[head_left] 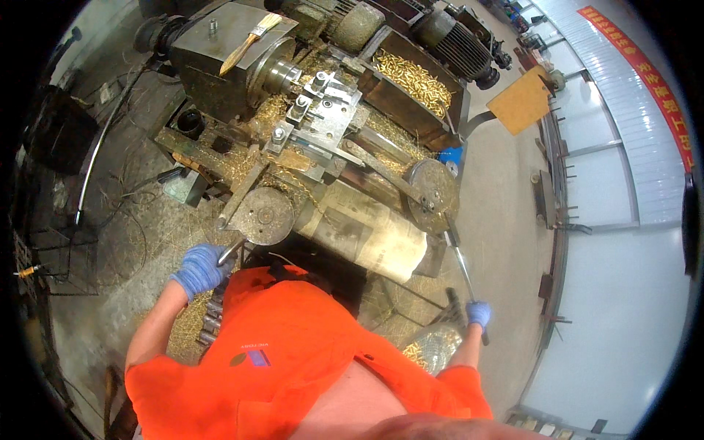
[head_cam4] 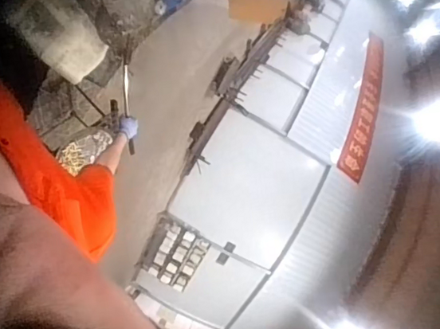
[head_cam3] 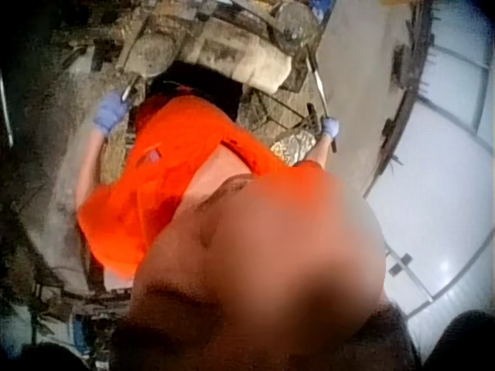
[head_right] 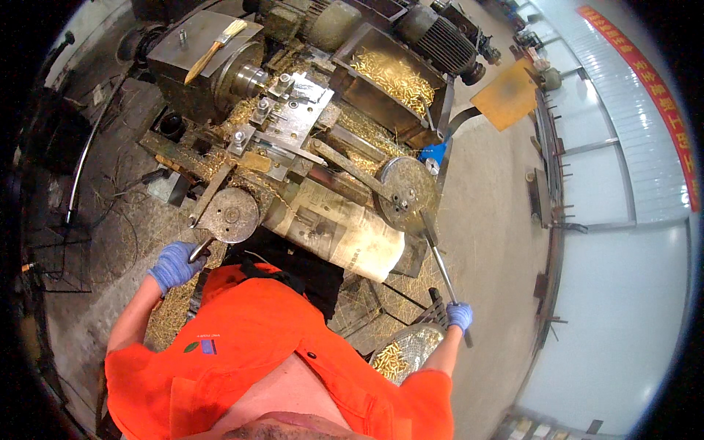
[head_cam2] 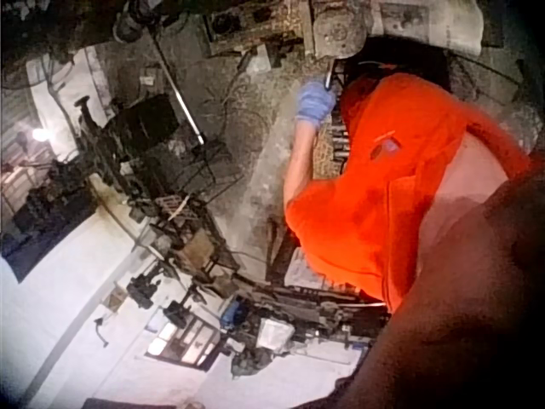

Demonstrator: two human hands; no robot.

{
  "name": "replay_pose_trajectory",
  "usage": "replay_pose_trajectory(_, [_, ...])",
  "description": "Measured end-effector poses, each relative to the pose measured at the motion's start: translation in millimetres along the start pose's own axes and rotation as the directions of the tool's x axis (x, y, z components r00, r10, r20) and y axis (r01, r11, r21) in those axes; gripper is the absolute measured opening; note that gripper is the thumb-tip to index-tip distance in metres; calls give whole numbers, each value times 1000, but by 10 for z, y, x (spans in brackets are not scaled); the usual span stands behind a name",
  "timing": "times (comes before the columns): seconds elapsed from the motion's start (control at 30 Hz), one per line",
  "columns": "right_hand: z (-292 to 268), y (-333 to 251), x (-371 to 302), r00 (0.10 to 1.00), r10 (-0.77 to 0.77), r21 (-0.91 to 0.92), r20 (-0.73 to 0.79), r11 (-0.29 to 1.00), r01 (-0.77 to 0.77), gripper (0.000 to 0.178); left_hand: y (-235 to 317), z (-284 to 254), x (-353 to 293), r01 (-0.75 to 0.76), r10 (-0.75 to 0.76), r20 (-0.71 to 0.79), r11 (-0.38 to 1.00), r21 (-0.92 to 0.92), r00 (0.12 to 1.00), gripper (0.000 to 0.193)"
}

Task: The person operates a metal lathe to machine small brass parts. They repeatedly load a brass rod into the chuck, engage the cutting tool to machine the part, and then remove the finished piece, placing it into a collection tray.

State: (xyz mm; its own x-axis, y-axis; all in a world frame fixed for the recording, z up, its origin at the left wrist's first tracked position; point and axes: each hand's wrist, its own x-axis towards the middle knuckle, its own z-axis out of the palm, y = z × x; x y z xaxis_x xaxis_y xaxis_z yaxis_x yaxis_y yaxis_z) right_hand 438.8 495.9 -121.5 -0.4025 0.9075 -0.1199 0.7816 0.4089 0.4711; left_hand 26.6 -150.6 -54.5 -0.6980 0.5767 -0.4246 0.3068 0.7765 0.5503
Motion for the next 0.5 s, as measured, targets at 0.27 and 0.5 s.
replay_pose_trajectory(0.27, [-739,-530,-492,982,132,271,133,949,-165,39,-46,42,0,-19,19,0,998,51,1000,28])
replay_pose_trajectory(0.5, [-799,-1373,87,982,32,216,-184,976,9,50,9,-154,-278,115,-97,72,938,-326,993,32])
